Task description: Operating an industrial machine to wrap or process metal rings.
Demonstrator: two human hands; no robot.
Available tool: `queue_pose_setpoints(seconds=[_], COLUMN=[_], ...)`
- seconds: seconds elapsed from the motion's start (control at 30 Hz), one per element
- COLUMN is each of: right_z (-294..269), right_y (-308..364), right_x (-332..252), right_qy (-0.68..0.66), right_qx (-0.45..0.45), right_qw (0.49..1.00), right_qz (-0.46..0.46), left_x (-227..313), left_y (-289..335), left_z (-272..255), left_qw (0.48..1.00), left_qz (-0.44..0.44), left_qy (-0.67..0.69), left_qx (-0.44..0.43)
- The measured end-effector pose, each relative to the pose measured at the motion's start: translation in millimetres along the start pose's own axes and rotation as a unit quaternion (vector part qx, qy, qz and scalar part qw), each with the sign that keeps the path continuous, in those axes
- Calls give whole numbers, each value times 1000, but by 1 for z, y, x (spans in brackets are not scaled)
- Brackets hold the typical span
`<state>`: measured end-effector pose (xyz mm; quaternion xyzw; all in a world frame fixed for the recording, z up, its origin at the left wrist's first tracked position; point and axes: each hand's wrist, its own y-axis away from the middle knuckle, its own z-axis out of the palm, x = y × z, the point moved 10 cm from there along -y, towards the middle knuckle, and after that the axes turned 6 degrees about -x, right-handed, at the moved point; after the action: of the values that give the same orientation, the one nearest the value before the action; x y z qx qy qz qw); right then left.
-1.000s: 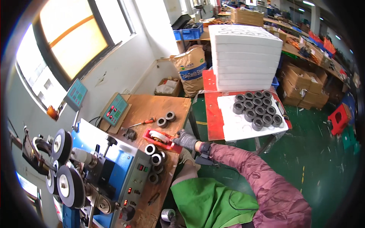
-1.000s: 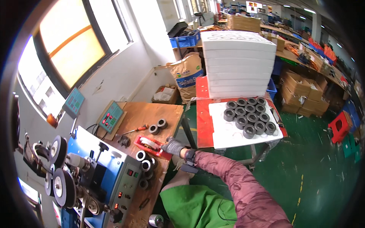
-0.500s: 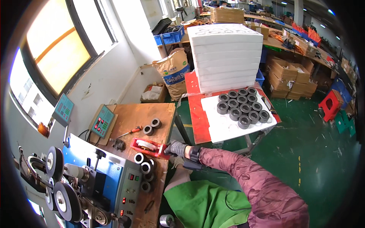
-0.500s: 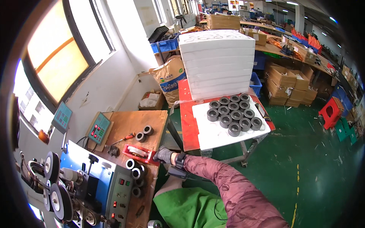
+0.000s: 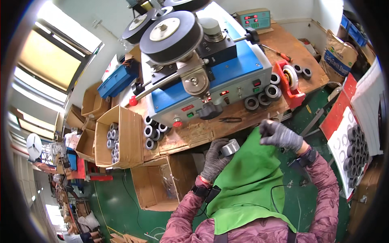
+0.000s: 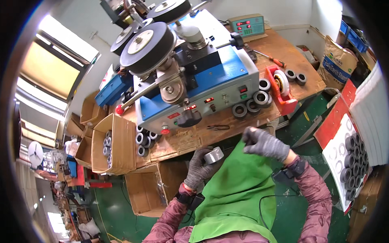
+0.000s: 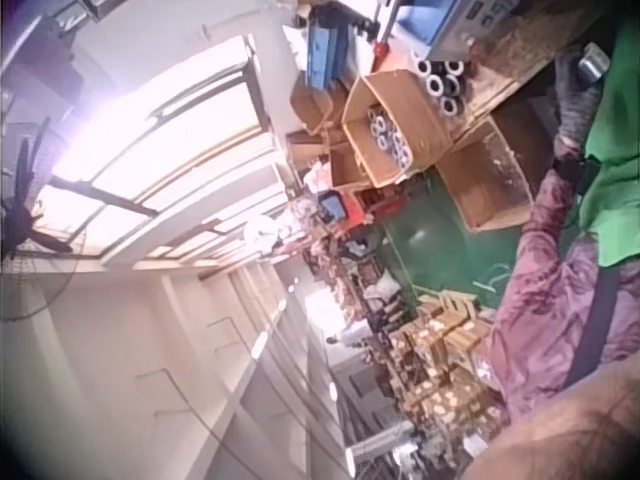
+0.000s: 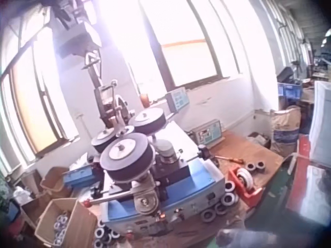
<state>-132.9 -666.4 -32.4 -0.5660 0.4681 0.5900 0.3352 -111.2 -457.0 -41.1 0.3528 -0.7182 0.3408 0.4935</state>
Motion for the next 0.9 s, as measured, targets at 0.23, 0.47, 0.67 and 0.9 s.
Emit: queue_pose_setpoints(seconds=[0.23, 0.47, 0.67, 0.9], right_z=[90, 102, 150, 124], right_y=[-56, -87, -107, -110], right_x=[-43, -12, 41, 93], right_qy=[213, 278, 271, 239], right_qx=[-118, -168, -205, -90], right_qw=[970, 945, 940, 966], right_qz=[-24, 27, 29, 39], left_x=[17, -15, -50, -28], left_y=[14, 42, 73, 76], left_z=[-10, -39, -98, -182], left_qw=[994, 988, 955, 870], left_qz=[40, -70, -186, -109], left_qy=[-104, 140, 220, 472], left_qx=[-15, 6, 68, 96])
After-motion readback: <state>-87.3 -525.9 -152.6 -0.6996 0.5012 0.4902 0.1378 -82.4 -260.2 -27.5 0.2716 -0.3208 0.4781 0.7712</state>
